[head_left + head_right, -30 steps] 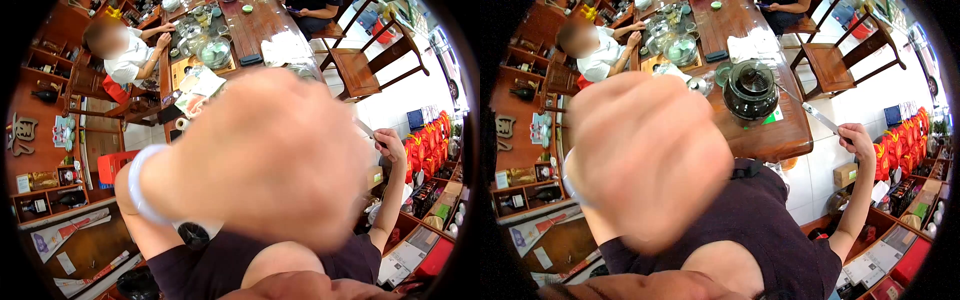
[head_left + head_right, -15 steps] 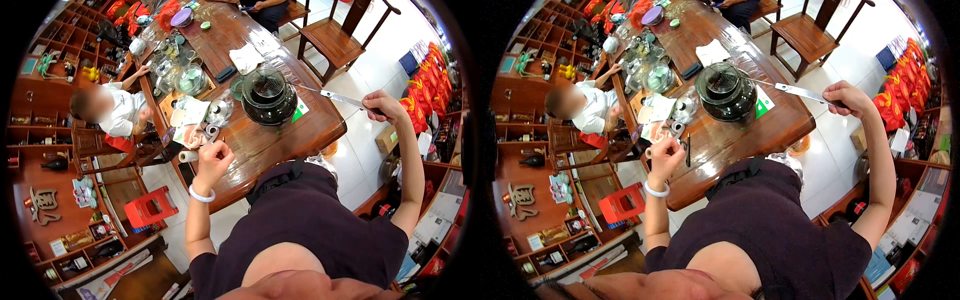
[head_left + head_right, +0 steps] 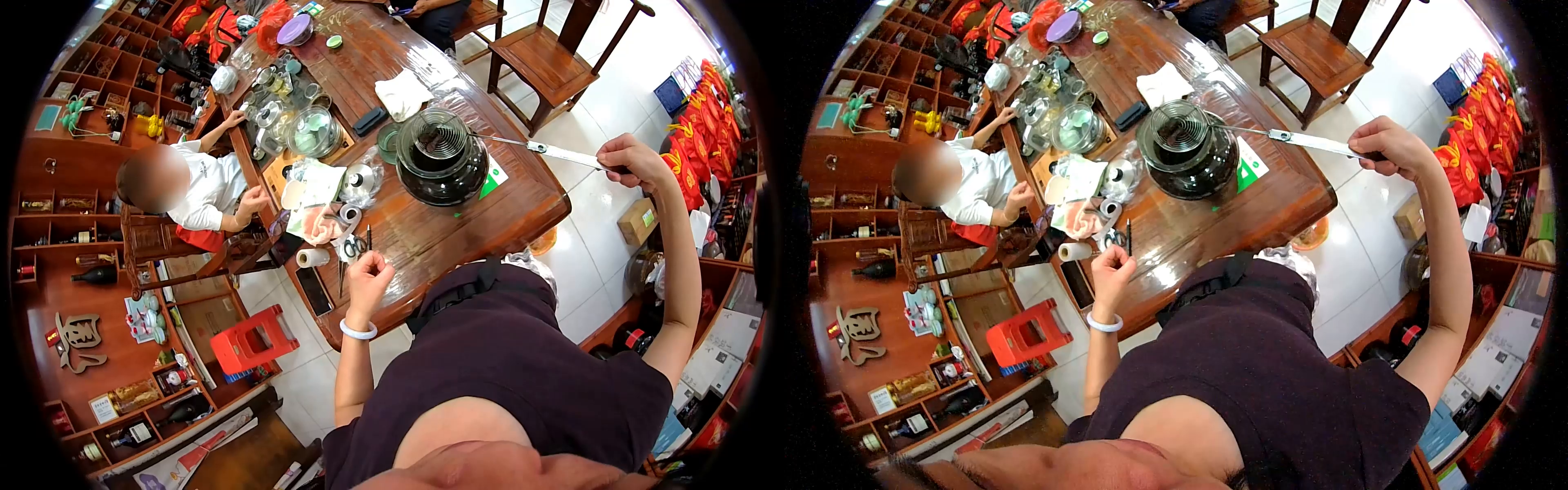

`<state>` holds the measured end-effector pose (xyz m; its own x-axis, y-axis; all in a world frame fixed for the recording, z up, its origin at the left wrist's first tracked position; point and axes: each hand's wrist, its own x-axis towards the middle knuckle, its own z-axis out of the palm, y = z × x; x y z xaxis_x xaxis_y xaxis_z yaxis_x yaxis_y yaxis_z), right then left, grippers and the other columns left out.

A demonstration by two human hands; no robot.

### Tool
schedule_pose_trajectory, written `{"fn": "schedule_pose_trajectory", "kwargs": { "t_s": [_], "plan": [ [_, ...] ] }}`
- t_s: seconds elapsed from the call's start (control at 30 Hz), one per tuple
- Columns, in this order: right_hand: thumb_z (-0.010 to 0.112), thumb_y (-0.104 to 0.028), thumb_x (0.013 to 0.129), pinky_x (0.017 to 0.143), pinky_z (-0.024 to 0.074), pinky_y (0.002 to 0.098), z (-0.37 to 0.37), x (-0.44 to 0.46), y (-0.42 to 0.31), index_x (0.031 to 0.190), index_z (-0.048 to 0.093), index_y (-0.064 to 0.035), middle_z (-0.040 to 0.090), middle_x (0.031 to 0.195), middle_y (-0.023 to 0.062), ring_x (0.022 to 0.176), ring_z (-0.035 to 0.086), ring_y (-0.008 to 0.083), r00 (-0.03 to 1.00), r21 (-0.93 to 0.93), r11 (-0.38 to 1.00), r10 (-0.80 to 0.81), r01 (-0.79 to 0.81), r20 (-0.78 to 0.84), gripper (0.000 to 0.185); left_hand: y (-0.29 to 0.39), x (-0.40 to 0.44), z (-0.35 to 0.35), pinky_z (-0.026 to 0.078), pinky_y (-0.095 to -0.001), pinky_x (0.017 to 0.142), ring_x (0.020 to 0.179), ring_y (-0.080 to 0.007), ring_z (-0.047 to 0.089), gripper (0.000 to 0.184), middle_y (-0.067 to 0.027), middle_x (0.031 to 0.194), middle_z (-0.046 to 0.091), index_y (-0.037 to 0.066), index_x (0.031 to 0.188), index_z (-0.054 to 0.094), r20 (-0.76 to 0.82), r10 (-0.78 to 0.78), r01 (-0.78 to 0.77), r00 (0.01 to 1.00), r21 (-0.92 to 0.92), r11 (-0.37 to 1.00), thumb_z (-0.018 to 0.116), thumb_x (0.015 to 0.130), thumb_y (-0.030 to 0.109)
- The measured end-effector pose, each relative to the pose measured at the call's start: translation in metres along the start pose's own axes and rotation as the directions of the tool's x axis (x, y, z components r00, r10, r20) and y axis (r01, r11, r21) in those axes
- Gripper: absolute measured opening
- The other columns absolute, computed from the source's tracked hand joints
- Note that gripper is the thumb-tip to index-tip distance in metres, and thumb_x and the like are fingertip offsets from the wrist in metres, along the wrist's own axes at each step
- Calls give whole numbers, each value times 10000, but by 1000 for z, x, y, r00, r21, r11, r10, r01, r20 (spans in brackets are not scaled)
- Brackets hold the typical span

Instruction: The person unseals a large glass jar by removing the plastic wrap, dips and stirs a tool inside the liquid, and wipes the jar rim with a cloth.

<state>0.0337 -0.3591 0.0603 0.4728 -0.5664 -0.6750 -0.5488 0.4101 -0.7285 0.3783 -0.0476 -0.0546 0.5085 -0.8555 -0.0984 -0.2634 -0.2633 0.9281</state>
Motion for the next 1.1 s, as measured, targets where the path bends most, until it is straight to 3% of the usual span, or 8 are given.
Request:
{"fn": "schedule_pose_trajectory", "kwargs": {
  "t_s": [0.07, 0.27, 1.1],
  "plan": [
    [508, -103, 792, 273, 164, 172, 0, -1, -2, 706, 536, -3, 476, 496, 27, 304, 261, 16, 1000, -10, 1000, 5, -5, -7, 135, -2, -3, 3, 302, -182, 457, 514, -25, 363, 163, 54, 558, 403, 41, 597, 427, 12, -57, 58, 998, -92, 994, 562, 673, -13],
    [520, -101, 789, 272, 157, 170, -2, -2, -5, 704, 538, 3, 462, 480, 22, 312, 251, 11, 1000, 6, 1000, 18, -18, -3, 135, -18, -12, 14, 301, -174, 470, 526, -20, 364, 166, 58, 571, 405, 47, 598, 429, 19, -135, 136, 991, -143, 980, 563, 671, -18],
    [517, -107, 794, 271, 167, 164, 5, -12, -22, 697, 545, -1, 467, 474, 17, 308, 271, 15, 999, -95, 995, -17, 14, -40, 146, -31, -24, 26, 281, -172, 477, 524, -20, 347, 181, 61, 572, 403, 51, 593, 416, 44, -161, 167, 986, -286, 944, 537, 687, -45]
  ]
}}
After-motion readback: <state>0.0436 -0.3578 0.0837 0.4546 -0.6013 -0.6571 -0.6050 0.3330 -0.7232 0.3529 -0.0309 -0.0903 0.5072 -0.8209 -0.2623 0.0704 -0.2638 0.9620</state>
